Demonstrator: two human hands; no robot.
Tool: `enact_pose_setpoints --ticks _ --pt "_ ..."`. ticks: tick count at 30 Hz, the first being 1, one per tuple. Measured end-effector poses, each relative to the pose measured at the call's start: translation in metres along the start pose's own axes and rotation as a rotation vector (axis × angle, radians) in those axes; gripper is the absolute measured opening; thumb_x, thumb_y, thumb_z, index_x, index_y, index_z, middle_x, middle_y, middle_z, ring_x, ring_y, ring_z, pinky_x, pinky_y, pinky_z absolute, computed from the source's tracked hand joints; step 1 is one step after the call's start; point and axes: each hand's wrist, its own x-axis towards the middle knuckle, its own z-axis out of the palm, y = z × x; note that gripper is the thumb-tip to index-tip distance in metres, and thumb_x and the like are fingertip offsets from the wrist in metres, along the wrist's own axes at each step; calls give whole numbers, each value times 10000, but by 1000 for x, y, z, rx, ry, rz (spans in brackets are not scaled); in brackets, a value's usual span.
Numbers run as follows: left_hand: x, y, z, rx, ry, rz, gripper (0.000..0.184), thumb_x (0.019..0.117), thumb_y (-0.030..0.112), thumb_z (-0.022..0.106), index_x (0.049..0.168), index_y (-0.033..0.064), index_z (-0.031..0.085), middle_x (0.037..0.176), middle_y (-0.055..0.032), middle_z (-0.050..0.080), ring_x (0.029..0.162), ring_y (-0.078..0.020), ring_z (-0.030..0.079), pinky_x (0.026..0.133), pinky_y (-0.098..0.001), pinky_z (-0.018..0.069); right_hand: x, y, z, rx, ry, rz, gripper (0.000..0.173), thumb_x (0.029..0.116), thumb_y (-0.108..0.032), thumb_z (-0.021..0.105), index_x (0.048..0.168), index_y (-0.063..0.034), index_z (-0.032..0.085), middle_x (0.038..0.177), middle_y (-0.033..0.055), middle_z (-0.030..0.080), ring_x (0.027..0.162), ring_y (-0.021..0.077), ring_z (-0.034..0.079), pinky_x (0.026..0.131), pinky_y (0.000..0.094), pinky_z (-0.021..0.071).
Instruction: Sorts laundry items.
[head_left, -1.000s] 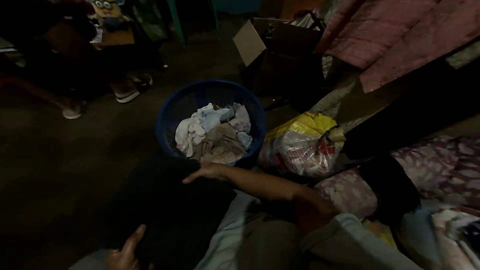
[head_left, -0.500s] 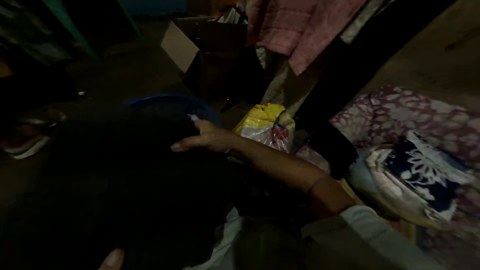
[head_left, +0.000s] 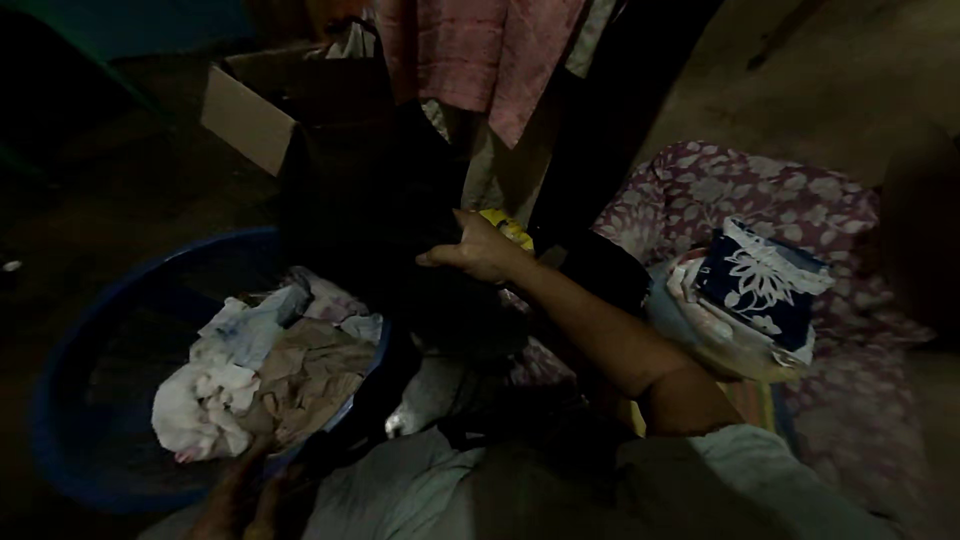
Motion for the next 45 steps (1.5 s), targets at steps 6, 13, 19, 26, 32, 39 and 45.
enact_pose_setpoints --ticks 6,13,19,26,32,39,45 --pt "-3 -26 11 544 -59 -72 449 1018 402 563 1116 2 742 1146 -269 705 1213 -517 585 1128 -692 298 6 3 -12 -166 191 107 508 868 -68 772 1331 3 574 1131 158 686 985 191 688 883 388 584" --pt "-8 -31 16 503 109 2 419 993 376 573 1014 1 761 1024 -249 731 1075 -485 661 1081 -681 362 2 -10 -43 94 400 1 263 922 -82 658 1178 -42 615 917 25 692 795 73 679 726 278 601" --pt "-14 -33 17 501 133 -19 416 998 381 558 1026 20 761 1047 -223 735 1101 -463 657 1105 -657 353 16 69 -91 -81 567 318 393 958 -236 670 1274 -12 603 1095 134 665 955 190 638 841 404 543" --pt "-22 -42 20 490 205 12 424 992 386 525 996 38 766 1019 -185 744 1045 -416 681 1087 -633 368 19 117 -83 -804 605 417 723 1002 -272 636 1588 -20 297 1579 309 328 1453 520 312 1123 684 321" --pt "-24 -41 22 479 237 7 417 1001 389 522 997 58 774 1015 -169 747 1045 -415 678 1091 -639 365 36 125 -46 -1192 333 -163 468 911 -160 738 1356 -73 624 1489 277 471 1444 529 325 1133 733 254" --pt "-29 -44 21 441 284 13 446 991 401 497 1003 51 774 999 -172 745 1035 -420 677 1082 -654 358 60 139 -72 -1098 204 401 739 1038 -642 371 1534 -102 466 1589 242 386 1473 509 299 1121 771 212" --pt "-38 -59 28 445 427 31 540 1014 505 416 1106 106 769 1233 -125 716 1259 -445 582 1088 -702 319 74 112 -41 -1128 275 36 564 1051 -463 521 1416 -38 582 1540 297 408 1438 538 321 1121 759 221"
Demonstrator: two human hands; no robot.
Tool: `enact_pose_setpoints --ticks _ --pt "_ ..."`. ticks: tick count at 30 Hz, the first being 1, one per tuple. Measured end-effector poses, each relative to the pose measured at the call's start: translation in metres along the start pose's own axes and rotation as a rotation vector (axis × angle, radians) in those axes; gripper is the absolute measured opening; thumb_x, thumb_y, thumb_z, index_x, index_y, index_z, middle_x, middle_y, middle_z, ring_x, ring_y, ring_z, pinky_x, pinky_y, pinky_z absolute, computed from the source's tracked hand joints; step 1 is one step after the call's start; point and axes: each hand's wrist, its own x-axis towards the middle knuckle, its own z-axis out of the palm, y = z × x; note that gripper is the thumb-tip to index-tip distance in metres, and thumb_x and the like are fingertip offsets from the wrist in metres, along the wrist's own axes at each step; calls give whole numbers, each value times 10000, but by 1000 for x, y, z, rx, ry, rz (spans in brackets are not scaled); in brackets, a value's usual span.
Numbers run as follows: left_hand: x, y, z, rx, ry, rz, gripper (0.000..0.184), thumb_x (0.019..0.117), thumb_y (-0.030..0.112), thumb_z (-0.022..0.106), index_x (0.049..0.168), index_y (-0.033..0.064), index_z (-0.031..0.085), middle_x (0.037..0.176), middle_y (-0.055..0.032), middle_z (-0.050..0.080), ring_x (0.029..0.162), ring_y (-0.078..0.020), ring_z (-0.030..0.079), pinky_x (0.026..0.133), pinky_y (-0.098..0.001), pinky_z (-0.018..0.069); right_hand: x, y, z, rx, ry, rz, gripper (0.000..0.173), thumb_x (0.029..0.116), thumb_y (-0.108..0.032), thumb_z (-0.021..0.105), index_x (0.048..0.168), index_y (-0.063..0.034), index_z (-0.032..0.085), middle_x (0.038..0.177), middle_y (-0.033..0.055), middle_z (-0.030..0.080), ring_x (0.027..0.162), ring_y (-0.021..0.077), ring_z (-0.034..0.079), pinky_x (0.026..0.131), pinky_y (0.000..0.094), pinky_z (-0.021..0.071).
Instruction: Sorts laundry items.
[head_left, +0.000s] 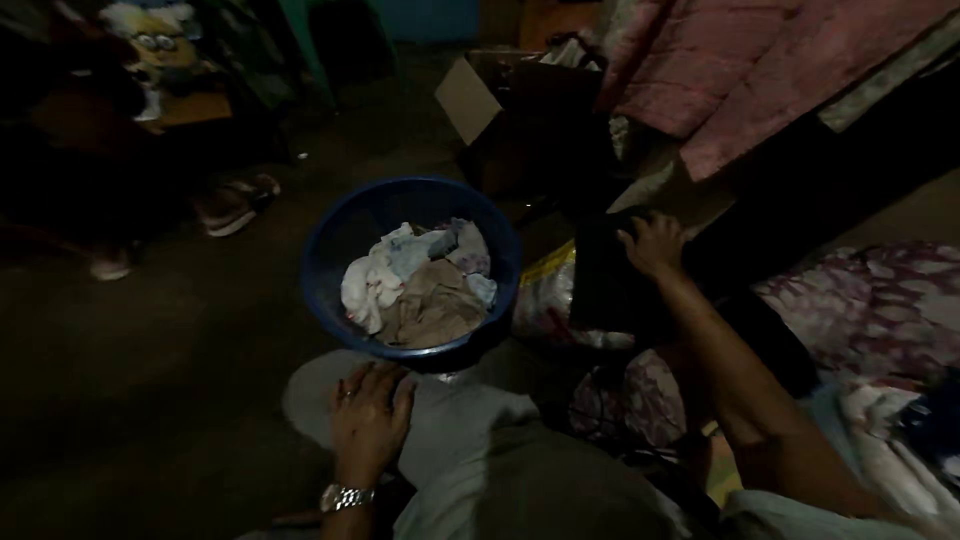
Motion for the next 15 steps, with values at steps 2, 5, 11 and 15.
enact_pose_setpoints --ticks 2,5,11,15 --pt "-6 -4 2 16 26 -39 556 1005 539 397 1172 146 753 1344 -135 659 1344 -495 493 1094 -748 262 4 -35 13 29 55 -178 496 1033 -390 587 1345 -8 627 1506 301 443 1412 544 352 1105 740 272" --pt "-15 -8 7 31 92 -84 576 1001 577 378 1234 178 723 1421 -162 600 1393 -539 407 1091 -767 214 7 -91 46 102 -48 -413 413 999 -310 660 1259 11 680 1456 295 500 1391 530 393 1112 701 316" --pt "-26 -14 8 16 119 -155 619 989 640 371 1320 214 677 1501 -183 524 1435 -603 282 1066 -806 152 18 -184 151 34 -660 -402 467 1029 -354 605 1335 -4 641 1493 261 484 1440 478 360 1119 686 326" --pt "-24 -17 9 4 109 -158 599 990 643 384 1333 242 668 1511 -161 519 1449 -582 274 1061 -806 151 18 -208 221 -11 -918 -317 571 1021 -313 605 1457 41 503 1550 298 398 1466 474 332 1160 646 319"
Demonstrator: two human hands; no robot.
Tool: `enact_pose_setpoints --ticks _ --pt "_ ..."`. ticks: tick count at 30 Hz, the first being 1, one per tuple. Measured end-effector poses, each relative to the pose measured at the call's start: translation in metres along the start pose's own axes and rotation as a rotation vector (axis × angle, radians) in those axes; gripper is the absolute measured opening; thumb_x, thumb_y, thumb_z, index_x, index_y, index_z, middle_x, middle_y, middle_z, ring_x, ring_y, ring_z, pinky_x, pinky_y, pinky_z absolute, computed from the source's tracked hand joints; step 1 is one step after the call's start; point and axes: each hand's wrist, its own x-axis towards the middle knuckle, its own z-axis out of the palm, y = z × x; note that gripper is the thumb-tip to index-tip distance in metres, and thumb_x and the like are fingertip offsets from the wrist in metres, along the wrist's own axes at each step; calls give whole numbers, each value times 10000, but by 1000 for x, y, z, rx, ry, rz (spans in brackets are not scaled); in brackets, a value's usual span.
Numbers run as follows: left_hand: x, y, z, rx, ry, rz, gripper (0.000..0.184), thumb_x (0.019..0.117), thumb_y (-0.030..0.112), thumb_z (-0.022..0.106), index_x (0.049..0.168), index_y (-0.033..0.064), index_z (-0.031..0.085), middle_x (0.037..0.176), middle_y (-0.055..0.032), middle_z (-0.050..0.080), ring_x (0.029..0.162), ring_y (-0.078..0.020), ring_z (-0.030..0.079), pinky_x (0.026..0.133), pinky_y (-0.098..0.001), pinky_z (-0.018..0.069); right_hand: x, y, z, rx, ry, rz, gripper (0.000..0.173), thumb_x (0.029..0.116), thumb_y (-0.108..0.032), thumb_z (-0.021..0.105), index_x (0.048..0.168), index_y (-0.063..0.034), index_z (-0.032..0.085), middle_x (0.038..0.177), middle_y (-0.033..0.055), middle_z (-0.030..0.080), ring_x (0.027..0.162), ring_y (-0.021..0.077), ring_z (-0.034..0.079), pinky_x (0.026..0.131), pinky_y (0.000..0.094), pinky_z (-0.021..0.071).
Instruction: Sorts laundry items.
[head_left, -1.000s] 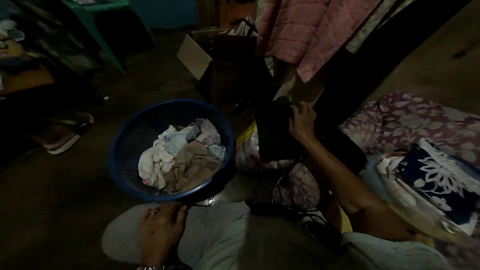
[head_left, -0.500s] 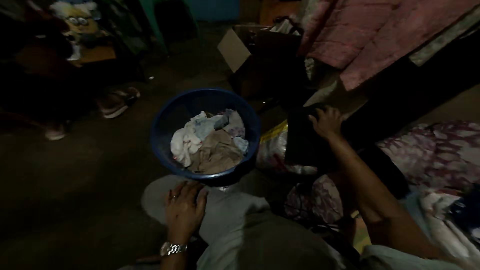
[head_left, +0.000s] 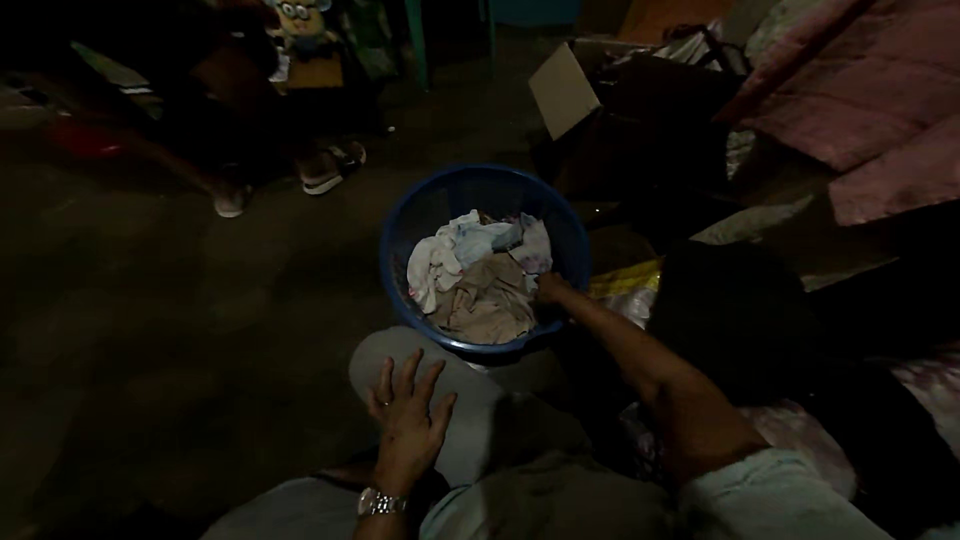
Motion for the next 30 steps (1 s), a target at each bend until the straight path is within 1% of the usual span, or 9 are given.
enact_pose_setpoints --ticks 7,10,13,16,19,22,25,27,30 --pt "8 1 3 1 -30 -27 559 985 642 398 1311 279 670 1502 -133 533 1454 -554 293 1069 -802 145 40 -22 37 74 -132 44 553 970 -362 654 1468 -142 554 1567 286 372 1448 485 352 1127 663 362" --pt "12 1 7 13 -29 -30 535 986 644 397 1308 309 663 1504 -96 537 1471 -518 292 1077 -794 146 47 -32 47 94 -111 142 619 926 -411 712 1415 -57 574 1618 286 263 1487 486 267 1137 664 346" --pt "12 1 10 23 -14 -26 546 993 674 364 1313 336 649 1514 -62 530 1497 -472 269 1098 -777 118 45 -37 41 107 88 199 610 1002 -381 589 1447 30 514 1630 280 259 1509 453 251 1189 629 276" --pt "14 2 10 18 -10 -24 534 991 657 382 1293 320 665 1496 -80 547 1479 -497 291 1086 -784 138 54 -26 23 108 286 186 467 1037 -314 528 1388 -16 605 1639 263 256 1510 458 244 1176 610 310" --pt "14 2 10 15 -13 -26 513 986 631 404 1295 320 670 1494 -79 549 1470 -503 303 1082 -792 138 65 -10 13 115 211 149 471 1019 -325 562 1429 -96 598 1688 212 155 1534 460 162 1164 663 278" --pt "12 1 12 24 9 -22 504 996 639 384 1302 343 654 1505 -49 540 1487 -465 292 1096 -763 145 73 -1 12 244 133 80 498 1075 -280 471 1508 -35 476 1629 229 315 1522 409 261 1194 629 262" --pt "12 1 12 22 26 -11 509 1001 648 363 1300 349 646 1505 -39 540 1496 -456 279 1105 -747 147 58 -5 -3 537 208 116 437 1108 -222 430 1391 95 529 1449 293 521 1377 381 494 1164 500 372" --pt "12 2 11 17 11 -15 498 995 638 382 1299 346 648 1506 -37 538 1494 -461 278 1093 -758 157 44 -9 -16 815 373 149 328 1051 -174 557 1230 89 639 1251 249 642 1161 310 617 1023 450 483" --pt "12 2 9 7 7 -23 482 986 644 425 1289 344 651 1504 -29 538 1486 -459 294 1086 -763 182 15 -17 -46 1073 478 66 204 986 -124 643 1071 56 688 1003 164 678 881 215 635 815 407 543"
